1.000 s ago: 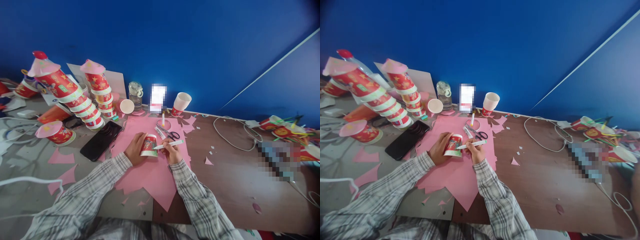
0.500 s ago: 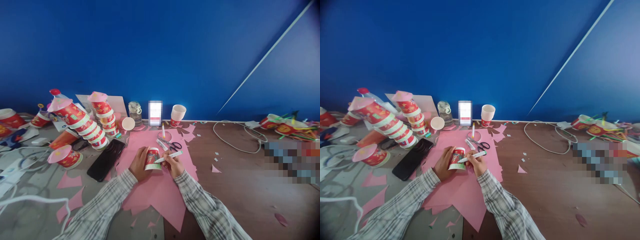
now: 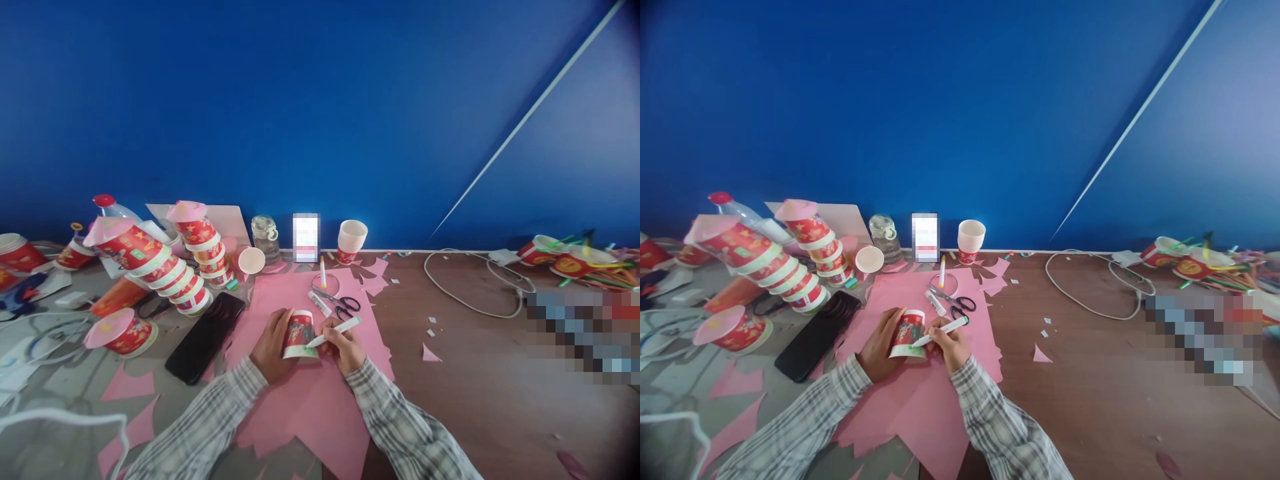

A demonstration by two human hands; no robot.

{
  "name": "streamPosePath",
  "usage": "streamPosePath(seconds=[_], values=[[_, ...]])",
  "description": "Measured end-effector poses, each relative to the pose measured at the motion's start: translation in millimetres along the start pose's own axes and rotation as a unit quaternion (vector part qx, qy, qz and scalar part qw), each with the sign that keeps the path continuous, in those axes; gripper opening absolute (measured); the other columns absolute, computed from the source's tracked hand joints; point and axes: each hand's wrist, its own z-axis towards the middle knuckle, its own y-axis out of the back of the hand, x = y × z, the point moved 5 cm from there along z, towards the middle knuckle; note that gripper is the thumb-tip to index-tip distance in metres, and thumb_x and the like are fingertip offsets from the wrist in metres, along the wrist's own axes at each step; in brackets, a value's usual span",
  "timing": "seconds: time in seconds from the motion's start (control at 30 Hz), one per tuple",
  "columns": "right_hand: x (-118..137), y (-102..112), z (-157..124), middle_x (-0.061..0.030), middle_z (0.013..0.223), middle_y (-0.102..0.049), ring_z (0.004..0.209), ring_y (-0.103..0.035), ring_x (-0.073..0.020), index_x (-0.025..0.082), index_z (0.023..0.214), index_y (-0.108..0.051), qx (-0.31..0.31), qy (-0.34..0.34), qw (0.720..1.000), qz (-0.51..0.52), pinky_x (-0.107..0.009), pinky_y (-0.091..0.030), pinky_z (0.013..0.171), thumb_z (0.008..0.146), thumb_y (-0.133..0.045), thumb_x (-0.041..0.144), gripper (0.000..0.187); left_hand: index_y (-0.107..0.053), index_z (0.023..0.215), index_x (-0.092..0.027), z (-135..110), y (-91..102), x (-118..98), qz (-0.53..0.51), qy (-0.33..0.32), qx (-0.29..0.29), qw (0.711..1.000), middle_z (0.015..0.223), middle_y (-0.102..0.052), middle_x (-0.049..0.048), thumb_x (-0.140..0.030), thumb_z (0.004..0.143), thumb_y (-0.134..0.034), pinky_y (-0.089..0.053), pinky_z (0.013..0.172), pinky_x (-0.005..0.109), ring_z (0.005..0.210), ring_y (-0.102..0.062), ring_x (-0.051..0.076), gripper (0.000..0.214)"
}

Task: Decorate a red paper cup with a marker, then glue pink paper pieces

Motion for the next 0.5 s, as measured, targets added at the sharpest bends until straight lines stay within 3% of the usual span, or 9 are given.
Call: streamPosePath(seconds=[0.13,0.33,0.5], values=[[-3,3,0,0.0020,0.040,-0.050,0.034,-0.038,-0.0081,0.019,0.058,-0.058,-0.009,0.002,1.000,-0.012,-0.020,-0.026,0.036,0.053,-0.065,0.048,0.030,-0.022,0.130,-0.020,-2,0.6,0,0.011,0.006,-0.004,1.000,0.119,-0.043,0.0155,-0.040,0.064,-0.065,-0.045,0.092,0.044,0.112,-0.044,0.029,0.082],[-7,0,-3,0.0021,0.042,-0.050,0.034,-0.038,-0.0091,0.022,0.060,-0.059,0.041,-0.011,0.999,-0.025,-0.021,-0.027,0.034,0.056,-0.064,0.052,0.031,-0.021,0.131,-0.021,-4,1.3,1,0.009,0.018,0.008,1.000,0.119,-0.044,0.0145,-0.036,0.066,-0.063,-0.046,0.092,0.042,0.111,-0.045,0.027,0.079],[-13,2,-3,0.0022,0.045,-0.051,0.035,-0.039,-0.0093,0.023,0.065,-0.060,0.044,-0.008,0.999,-0.014,-0.021,-0.028,0.033,0.058,-0.064,0.052,0.031,-0.021,0.131,-0.021,-3,3.2,0,0.003,0.015,0.002,1.000,0.118,-0.045,0.0150,-0.037,0.065,-0.064,-0.047,0.090,0.043,0.110,-0.046,0.028,0.080]])
